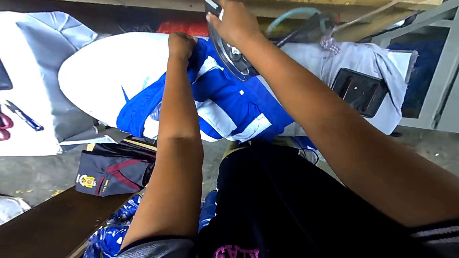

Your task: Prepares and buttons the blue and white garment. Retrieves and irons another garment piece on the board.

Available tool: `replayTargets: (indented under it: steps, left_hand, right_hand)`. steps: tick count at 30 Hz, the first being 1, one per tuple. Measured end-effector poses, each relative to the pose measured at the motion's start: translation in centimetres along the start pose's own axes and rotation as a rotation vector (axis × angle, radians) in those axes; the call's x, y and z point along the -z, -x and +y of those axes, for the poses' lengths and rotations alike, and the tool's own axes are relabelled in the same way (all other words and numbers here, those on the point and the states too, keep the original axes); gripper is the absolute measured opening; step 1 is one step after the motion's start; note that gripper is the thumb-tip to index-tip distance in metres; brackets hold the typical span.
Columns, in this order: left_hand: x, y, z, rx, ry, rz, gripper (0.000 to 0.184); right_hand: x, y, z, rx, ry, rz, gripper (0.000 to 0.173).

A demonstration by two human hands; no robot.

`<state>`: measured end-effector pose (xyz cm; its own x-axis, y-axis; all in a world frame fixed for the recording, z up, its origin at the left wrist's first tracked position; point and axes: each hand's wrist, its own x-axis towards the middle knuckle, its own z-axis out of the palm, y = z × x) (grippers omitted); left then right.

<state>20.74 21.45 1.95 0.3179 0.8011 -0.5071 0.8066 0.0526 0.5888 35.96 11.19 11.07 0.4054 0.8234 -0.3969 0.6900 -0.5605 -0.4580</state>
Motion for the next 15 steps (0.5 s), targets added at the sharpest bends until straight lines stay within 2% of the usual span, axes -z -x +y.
replayTargets:
  steps: [5, 12, 15]
  left_hand:
    - [0.2, -0.5, 0.1, 0.006, -0.028, -0.01, 0.037]
    - [0.1, -0.9, -0.3, 0.0, 0.006, -0.011, 0.037]
    - [0.1, -0.8, -0.3, -0.003, 0.0, -0.023, 0.037]
  right_hand:
    - [-0.2, 5.6, 3.7, 0.005, 0.012, -0.065, 0.056]
    - [-1.6, 20.0, 15.1, -0.017, 0.108, -0.114, 0.057]
    - [-1.7, 24.1, 18.8, 0.001, 0.123, -0.11, 0.056]
